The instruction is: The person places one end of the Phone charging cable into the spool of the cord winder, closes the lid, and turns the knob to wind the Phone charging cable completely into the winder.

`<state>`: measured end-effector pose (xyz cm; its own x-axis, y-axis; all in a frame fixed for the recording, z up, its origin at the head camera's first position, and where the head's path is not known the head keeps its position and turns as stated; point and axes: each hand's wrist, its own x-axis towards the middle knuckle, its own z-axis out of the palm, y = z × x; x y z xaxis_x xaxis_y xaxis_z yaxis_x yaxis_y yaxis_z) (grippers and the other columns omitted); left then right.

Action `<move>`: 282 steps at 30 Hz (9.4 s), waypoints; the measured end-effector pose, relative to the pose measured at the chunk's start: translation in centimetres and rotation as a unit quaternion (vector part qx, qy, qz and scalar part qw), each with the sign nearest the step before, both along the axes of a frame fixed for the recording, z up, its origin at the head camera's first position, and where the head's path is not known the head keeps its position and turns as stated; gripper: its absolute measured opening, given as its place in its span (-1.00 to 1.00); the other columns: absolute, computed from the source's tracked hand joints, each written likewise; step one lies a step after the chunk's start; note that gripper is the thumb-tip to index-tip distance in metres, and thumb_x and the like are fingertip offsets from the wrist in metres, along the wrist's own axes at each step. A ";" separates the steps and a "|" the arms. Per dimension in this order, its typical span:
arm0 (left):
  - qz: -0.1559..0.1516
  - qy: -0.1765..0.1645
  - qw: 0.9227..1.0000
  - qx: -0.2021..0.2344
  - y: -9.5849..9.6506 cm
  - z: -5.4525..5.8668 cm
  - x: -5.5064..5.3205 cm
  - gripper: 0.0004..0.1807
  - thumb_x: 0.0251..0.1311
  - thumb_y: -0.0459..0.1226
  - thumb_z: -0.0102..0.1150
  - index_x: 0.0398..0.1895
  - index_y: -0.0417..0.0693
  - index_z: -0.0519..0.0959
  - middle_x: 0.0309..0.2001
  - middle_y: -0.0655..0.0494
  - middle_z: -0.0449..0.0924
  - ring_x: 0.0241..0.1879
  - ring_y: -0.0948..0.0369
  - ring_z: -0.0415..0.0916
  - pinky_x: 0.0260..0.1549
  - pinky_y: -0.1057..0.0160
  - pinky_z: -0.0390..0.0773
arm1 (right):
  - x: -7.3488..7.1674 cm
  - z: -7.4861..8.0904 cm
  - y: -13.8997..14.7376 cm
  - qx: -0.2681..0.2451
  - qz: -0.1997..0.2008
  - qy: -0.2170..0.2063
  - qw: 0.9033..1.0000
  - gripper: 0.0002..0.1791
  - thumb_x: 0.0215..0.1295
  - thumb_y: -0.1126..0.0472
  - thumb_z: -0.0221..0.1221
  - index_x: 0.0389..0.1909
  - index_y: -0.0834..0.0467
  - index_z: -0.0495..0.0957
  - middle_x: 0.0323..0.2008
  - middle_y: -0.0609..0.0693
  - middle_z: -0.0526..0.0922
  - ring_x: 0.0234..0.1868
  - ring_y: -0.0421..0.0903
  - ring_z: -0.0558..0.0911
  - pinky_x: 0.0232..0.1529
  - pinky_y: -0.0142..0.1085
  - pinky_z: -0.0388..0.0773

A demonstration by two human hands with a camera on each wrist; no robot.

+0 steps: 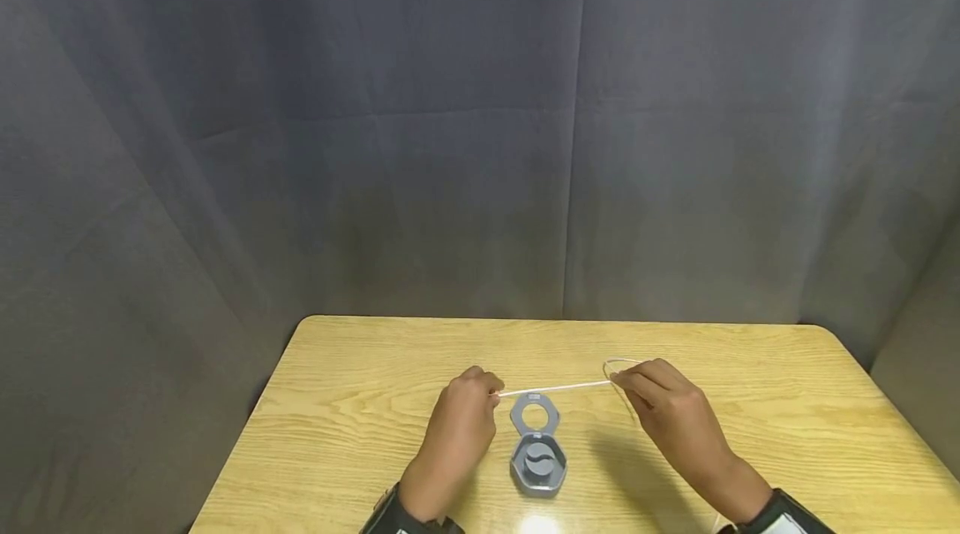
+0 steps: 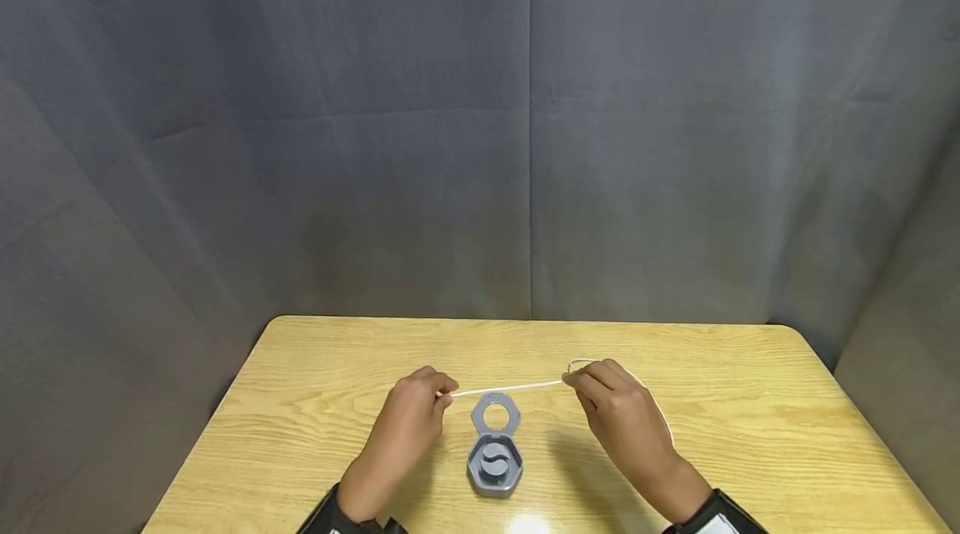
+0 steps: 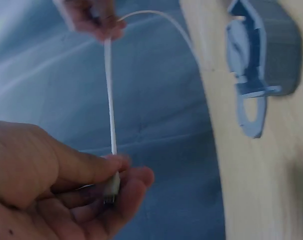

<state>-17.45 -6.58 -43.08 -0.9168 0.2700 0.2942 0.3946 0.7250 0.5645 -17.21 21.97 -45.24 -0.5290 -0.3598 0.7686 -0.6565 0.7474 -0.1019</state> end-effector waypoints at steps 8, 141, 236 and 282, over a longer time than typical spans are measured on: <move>-0.020 -0.023 0.999 0.012 1.1 0.3 0.6 -0.55 0.27 -0.50 0.27 0.24 -0.34 0.55 -0.20 -0.09 0.75 -0.41 0.30 0.64 -0.43 0.50 0.63 | 1.1 2.0 -2.7 -0.019 0.037 -0.007 0.999 -0.87 0.25 0.42 0.36 -0.22 0.18 0.77 -0.27 -0.07 0.73 -0.26 -0.16 0.66 -0.14 -0.65 0.59; -0.058 0.049 0.997 -0.027 -1.6 2.4 2.6 -0.76 0.46 -0.39 0.12 0.07 -0.30 0.65 -0.07 -0.09 0.75 -0.07 0.06 0.77 -0.10 0.36 0.75 | 3.2 4.3 -3.6 0.002 0.000 0.042 0.999 -0.80 0.22 0.49 0.29 -0.30 0.13 0.75 -0.32 -0.16 0.71 -0.33 -0.22 0.62 -0.39 -0.55 0.63; -0.020 0.053 0.993 -0.100 -1.4 2.1 2.4 -0.73 0.27 -0.61 0.18 0.01 -0.36 0.66 -0.01 -0.18 0.74 0.02 -0.06 0.74 -0.02 0.20 0.76 | 3.6 5.1 -1.2 -0.006 -0.088 0.030 0.996 -0.52 -0.30 0.63 0.54 -0.30 0.16 0.74 -0.34 -0.09 0.71 -0.34 -0.18 0.62 -0.37 -0.56 0.58; -0.087 0.116 0.989 -0.034 -0.6 2.5 3.2 -0.75 0.21 -0.66 0.19 -0.17 -0.25 0.68 -0.09 -0.11 0.79 -0.04 0.06 0.77 -0.04 0.36 0.73 | 4.0 4.0 -3.8 0.038 -0.021 -0.012 0.999 -0.55 -0.15 0.58 0.48 -0.22 0.09 0.75 -0.25 -0.19 0.73 -0.25 -0.25 0.63 -0.29 -0.53 0.66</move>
